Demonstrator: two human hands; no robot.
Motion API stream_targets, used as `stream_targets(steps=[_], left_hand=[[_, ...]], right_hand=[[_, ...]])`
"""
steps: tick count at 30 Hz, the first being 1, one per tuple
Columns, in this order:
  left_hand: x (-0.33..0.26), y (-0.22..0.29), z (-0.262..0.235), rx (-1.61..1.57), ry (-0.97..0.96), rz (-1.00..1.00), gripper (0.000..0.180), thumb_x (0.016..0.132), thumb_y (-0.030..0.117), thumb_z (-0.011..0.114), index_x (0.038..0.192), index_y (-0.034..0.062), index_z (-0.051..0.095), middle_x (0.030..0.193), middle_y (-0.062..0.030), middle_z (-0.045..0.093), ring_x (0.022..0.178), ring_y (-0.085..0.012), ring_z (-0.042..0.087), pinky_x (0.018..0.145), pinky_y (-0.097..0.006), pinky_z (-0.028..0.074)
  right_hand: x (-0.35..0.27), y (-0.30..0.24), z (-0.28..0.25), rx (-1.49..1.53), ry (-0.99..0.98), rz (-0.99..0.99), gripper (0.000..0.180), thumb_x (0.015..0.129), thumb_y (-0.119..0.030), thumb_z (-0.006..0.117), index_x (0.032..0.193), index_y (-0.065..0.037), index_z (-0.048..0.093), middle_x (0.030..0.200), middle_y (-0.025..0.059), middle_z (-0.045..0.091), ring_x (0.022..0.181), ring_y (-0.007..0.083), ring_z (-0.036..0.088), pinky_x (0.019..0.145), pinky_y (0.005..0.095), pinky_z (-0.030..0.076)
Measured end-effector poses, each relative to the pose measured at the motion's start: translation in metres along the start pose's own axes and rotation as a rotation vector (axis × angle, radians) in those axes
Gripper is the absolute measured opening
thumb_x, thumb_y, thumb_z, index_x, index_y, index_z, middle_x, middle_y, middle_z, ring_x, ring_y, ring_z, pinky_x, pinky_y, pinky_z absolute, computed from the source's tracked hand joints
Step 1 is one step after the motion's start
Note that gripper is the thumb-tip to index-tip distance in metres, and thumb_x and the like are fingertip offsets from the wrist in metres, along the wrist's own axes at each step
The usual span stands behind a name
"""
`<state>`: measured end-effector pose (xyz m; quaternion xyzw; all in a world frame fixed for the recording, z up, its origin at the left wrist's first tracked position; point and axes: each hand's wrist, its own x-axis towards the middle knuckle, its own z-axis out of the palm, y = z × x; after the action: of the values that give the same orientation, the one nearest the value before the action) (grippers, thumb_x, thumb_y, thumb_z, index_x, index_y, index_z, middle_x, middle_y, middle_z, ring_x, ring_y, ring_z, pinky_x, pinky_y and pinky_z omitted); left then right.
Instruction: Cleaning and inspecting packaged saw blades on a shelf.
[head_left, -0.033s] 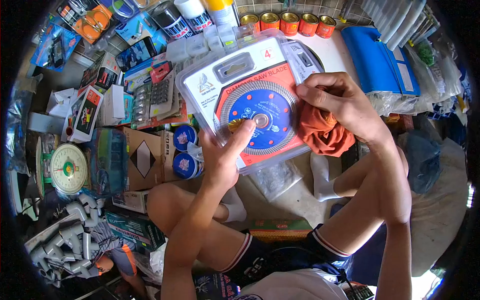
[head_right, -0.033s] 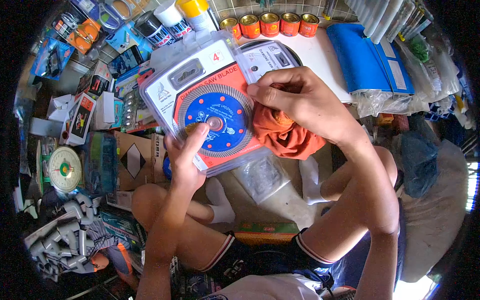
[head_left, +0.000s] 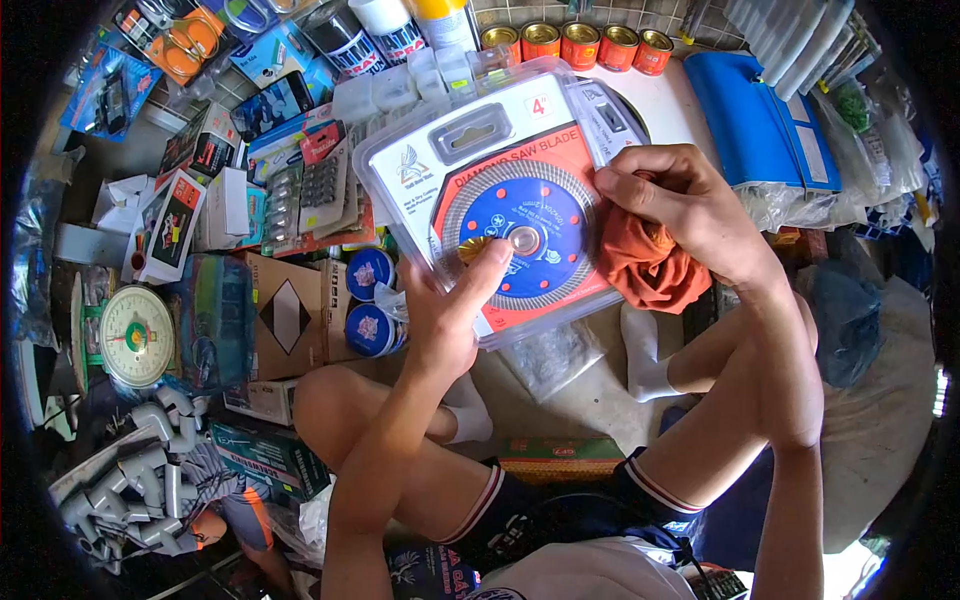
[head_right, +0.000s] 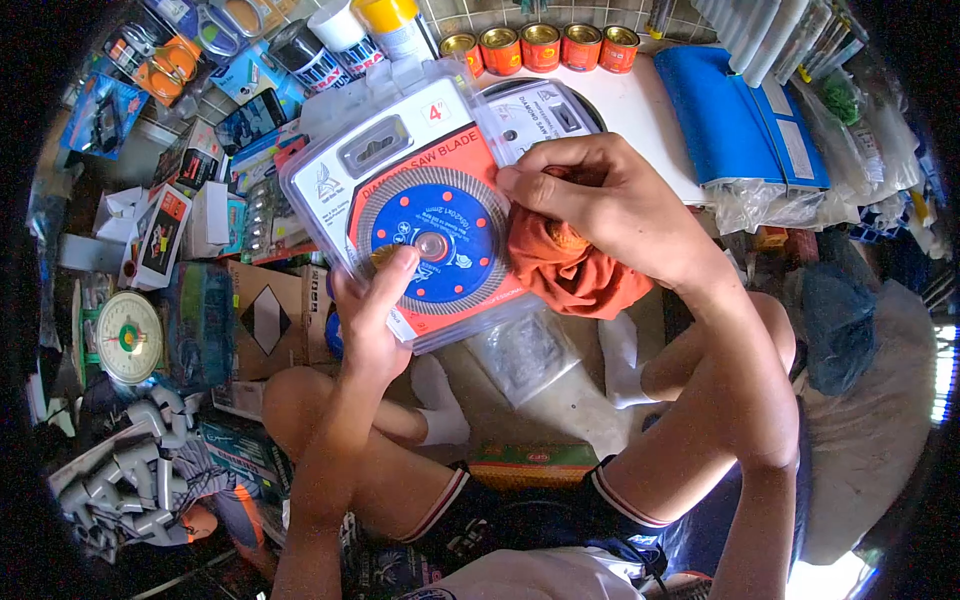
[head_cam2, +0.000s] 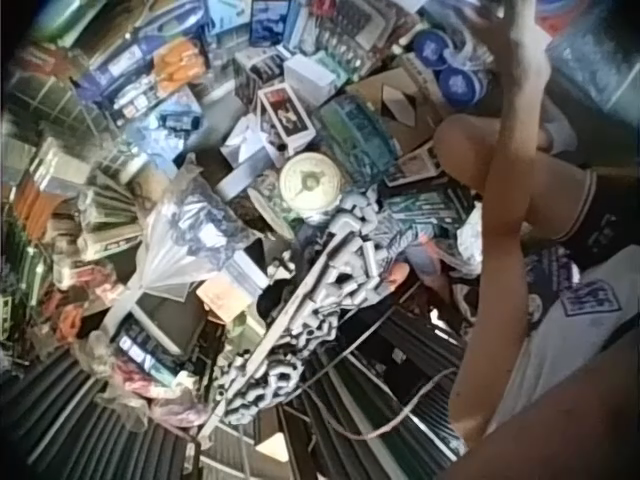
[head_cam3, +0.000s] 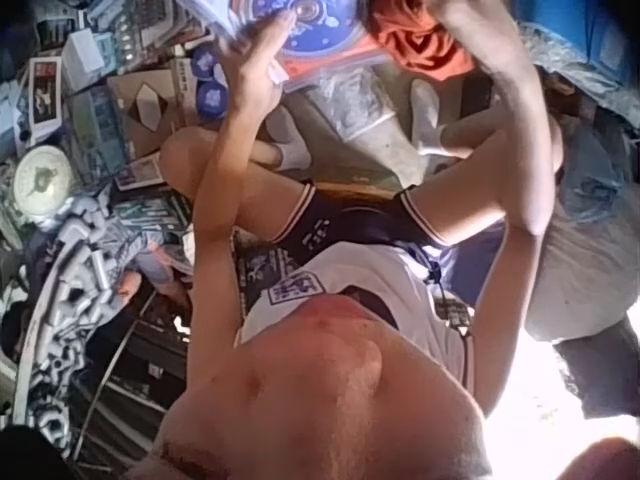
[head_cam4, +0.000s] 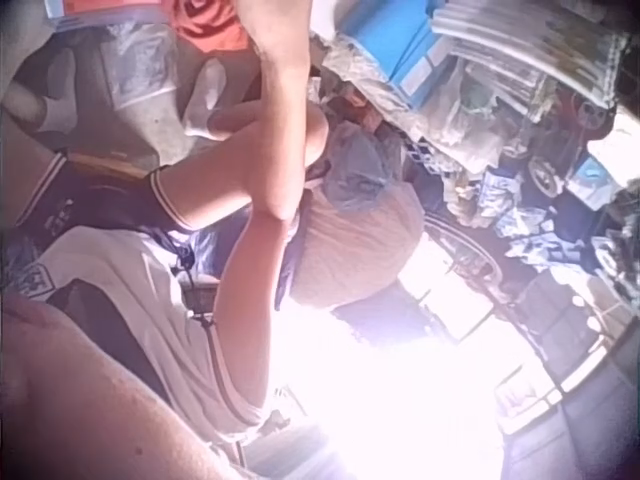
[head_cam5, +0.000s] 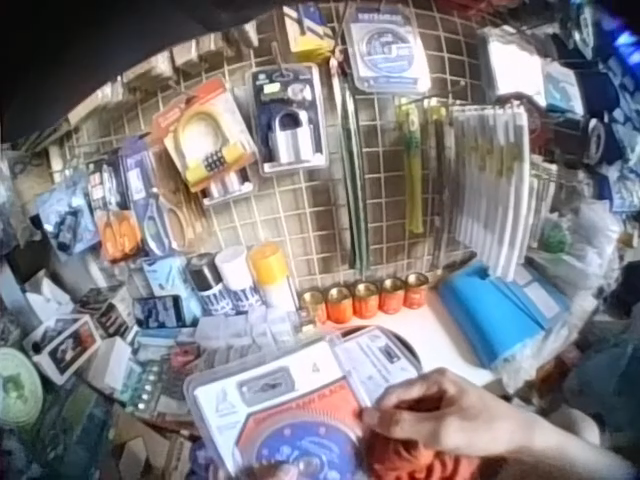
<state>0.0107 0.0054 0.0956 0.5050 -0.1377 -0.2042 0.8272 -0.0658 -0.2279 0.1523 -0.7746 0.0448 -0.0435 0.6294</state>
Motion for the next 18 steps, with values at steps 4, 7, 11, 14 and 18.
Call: stream_targets(steps=[4,7,11,14,18], left_hand=[[-0.0015,-0.0006,0.0001,0.013,-0.015,-0.011,0.041,0.088,0.001,0.074,0.127,-0.0026,0.06,0.112,-0.0083,0.069,0.095,-0.013,0.068,0.085,-0.03,0.057],[-0.0026,0.0007,0.0019,0.062,0.015,0.0,0.04,0.088,0.002,0.075,0.125,-0.0023,0.061,0.111,-0.0076,0.069,0.094,-0.012,0.068,0.084,-0.029,0.056],[-0.0024,0.0052,0.0045,0.079,0.027,-0.008,0.036,0.089,0.003,0.076,0.122,-0.0022,0.064,0.109,-0.0065,0.069,0.092,-0.0108,0.067,0.082,-0.028,0.055],[-0.0053,0.0044,0.0021,0.104,0.038,0.035,0.034,0.089,0.004,0.076,0.12,-0.0023,0.065,0.108,-0.0063,0.07,0.092,-0.0105,0.067,0.081,-0.027,0.055],[-0.0054,0.009,0.005,0.122,0.043,0.033,0.032,0.09,0.004,0.075,0.12,-0.0023,0.065,0.108,-0.0063,0.07,0.092,-0.0099,0.066,0.082,-0.027,0.054]], right_hand=[[-0.0007,0.0024,0.005,0.001,0.04,-0.012,0.023,0.1,-0.015,0.066,0.101,0.006,0.073,0.091,0.0032,0.074,0.089,0.007,0.063,0.087,0.0272,0.051],[-0.0014,0.0003,0.0056,0.004,0.026,0.015,0.024,0.101,-0.016,0.065,0.099,0.006,0.073,0.089,0.0034,0.073,0.088,0.0071,0.063,0.087,0.0273,0.051],[-0.0046,-0.0022,0.0073,0.008,0.048,-0.005,0.025,0.101,-0.017,0.065,0.097,0.006,0.073,0.087,0.0032,0.073,0.087,0.0068,0.062,0.086,0.0272,0.05],[-0.0046,-0.0016,0.0091,0.011,0.037,-0.028,0.025,0.101,-0.017,0.065,0.097,0.006,0.073,0.087,0.0032,0.073,0.087,0.0064,0.062,0.086,0.0271,0.05],[-0.0053,0.0003,0.0077,0.044,0.036,-0.013,0.025,0.101,-0.017,0.065,0.098,0.006,0.073,0.087,0.0033,0.073,0.088,0.0059,0.062,0.087,0.0267,0.05]])
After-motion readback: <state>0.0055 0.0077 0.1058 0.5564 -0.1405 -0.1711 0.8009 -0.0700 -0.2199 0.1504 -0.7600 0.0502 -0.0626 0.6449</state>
